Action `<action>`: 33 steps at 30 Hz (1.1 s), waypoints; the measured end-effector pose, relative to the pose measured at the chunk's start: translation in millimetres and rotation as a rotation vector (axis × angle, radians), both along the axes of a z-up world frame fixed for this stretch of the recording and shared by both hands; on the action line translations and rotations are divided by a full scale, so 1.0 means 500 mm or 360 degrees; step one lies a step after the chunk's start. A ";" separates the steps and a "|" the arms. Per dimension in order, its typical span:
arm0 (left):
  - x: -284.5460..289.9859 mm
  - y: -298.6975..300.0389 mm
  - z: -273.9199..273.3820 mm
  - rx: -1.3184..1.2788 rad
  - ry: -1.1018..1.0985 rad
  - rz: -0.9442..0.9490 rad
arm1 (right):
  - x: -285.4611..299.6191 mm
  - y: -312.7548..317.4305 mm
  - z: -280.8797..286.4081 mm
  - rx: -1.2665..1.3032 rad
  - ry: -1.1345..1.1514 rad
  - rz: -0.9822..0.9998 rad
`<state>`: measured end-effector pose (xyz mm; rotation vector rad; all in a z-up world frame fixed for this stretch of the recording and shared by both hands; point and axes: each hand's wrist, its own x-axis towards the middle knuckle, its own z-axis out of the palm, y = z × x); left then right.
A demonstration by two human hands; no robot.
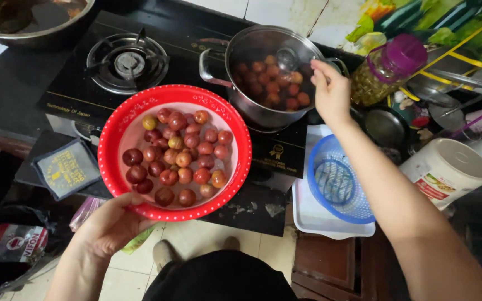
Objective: Transferring plums from a strainer into boiling water and then into an ice bath using a slotted spoon.
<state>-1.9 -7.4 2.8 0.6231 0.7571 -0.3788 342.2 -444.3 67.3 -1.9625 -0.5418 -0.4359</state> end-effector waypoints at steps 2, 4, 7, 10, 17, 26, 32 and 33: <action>-0.008 0.026 -0.072 -0.0057 -0.0071 -0.0036 | 0.014 0.009 -0.018 0.0278 0.0163 0.0039; -0.004 0.019 -0.047 -0.0043 -0.0063 -0.0037 | 0.021 0.005 -0.013 0.0454 0.0324 0.0032; -0.002 0.004 -0.009 -0.0022 -0.0041 -0.0028 | 0.009 -0.005 0.010 0.0711 0.0623 0.0043; -0.001 0.000 0.007 -0.0009 -0.0016 -0.0016 | -0.027 -0.006 0.061 0.0813 0.0834 0.0057; 0.001 0.008 -0.005 -0.0031 -0.0016 -0.0025 | -0.074 -0.047 0.103 0.0994 0.1067 0.0025; 0.000 0.013 -0.016 0.0050 -0.0027 -0.0024 | -0.116 -0.078 0.150 0.0969 0.1030 -0.0020; -0.004 0.021 -0.035 -0.0017 -0.0067 -0.0031 | -0.121 -0.097 0.157 0.0955 0.1084 -0.0048; -0.003 0.020 -0.029 -0.0018 -0.0069 -0.0027 | -0.122 -0.095 0.163 0.0953 0.1084 -0.0044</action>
